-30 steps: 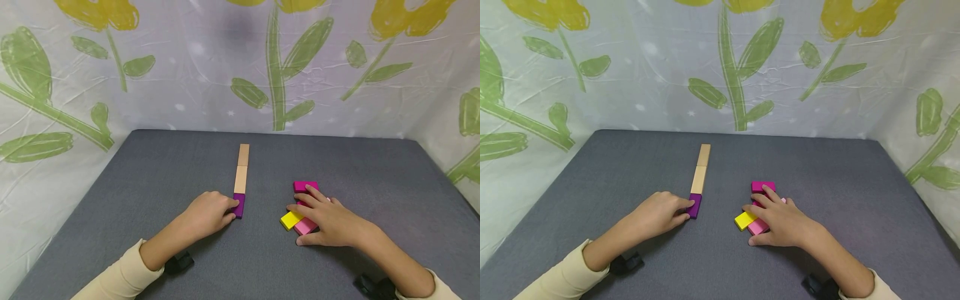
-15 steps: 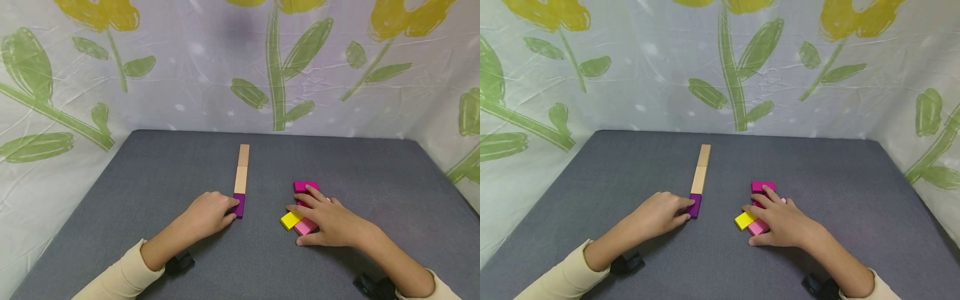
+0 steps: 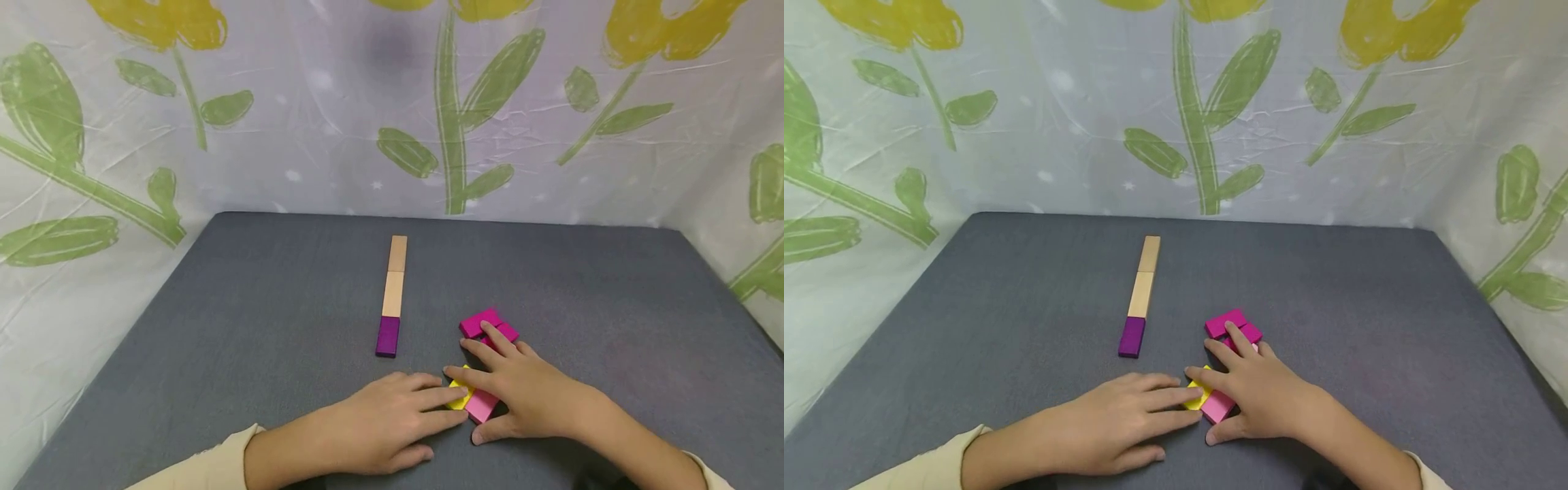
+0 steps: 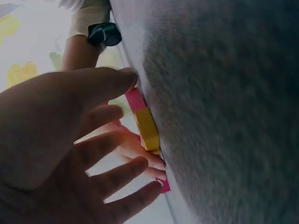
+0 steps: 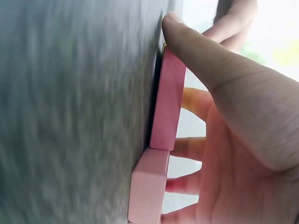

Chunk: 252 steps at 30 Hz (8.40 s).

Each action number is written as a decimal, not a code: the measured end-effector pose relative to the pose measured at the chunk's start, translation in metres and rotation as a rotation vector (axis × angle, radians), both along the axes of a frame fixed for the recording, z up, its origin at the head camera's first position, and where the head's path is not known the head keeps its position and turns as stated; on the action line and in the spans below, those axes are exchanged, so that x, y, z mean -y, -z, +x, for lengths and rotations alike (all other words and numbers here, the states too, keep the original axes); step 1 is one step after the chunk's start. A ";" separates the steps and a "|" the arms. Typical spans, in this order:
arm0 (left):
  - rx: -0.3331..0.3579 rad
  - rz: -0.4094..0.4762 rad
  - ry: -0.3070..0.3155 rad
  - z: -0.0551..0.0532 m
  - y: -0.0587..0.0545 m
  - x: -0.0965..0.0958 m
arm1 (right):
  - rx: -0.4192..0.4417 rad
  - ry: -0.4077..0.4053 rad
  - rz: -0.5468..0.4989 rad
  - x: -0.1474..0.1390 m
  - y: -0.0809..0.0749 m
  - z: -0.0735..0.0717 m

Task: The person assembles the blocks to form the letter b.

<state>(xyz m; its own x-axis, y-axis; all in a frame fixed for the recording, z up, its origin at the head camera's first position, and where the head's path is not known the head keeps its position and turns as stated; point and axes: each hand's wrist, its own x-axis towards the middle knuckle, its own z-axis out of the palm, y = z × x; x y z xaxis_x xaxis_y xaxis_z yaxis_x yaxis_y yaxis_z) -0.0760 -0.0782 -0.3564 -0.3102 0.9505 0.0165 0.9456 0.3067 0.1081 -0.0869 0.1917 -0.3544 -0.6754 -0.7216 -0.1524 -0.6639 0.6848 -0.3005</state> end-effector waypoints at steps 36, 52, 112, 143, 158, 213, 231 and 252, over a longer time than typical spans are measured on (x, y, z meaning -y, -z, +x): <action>-0.175 0.084 -0.170 -0.003 -0.010 0.040 | -0.119 0.039 0.085 -0.006 -0.006 0.001; -0.136 0.132 -0.160 -0.016 -0.009 0.049 | -0.132 0.010 0.067 -0.006 -0.005 -0.002; -0.305 0.033 -0.220 -0.005 -0.007 0.035 | -0.179 -0.007 0.043 -0.008 -0.003 -0.001; -0.111 0.096 -0.307 -0.019 -0.004 0.051 | -0.322 0.303 0.250 -0.006 -0.008 -0.001; 0.078 0.031 -0.404 -0.032 -0.005 0.061 | -0.106 0.154 0.055 -0.028 -0.019 -0.020; 0.200 -0.033 -0.435 -0.049 0.003 0.062 | -0.030 0.028 0.059 0.082 -0.024 -0.109; 0.209 -0.056 -0.451 -0.048 0.003 0.060 | -0.024 0.063 0.097 0.090 -0.026 -0.111; 0.223 -0.071 -0.482 -0.046 0.003 0.061 | 0.096 0.114 0.124 0.039 -0.048 -0.101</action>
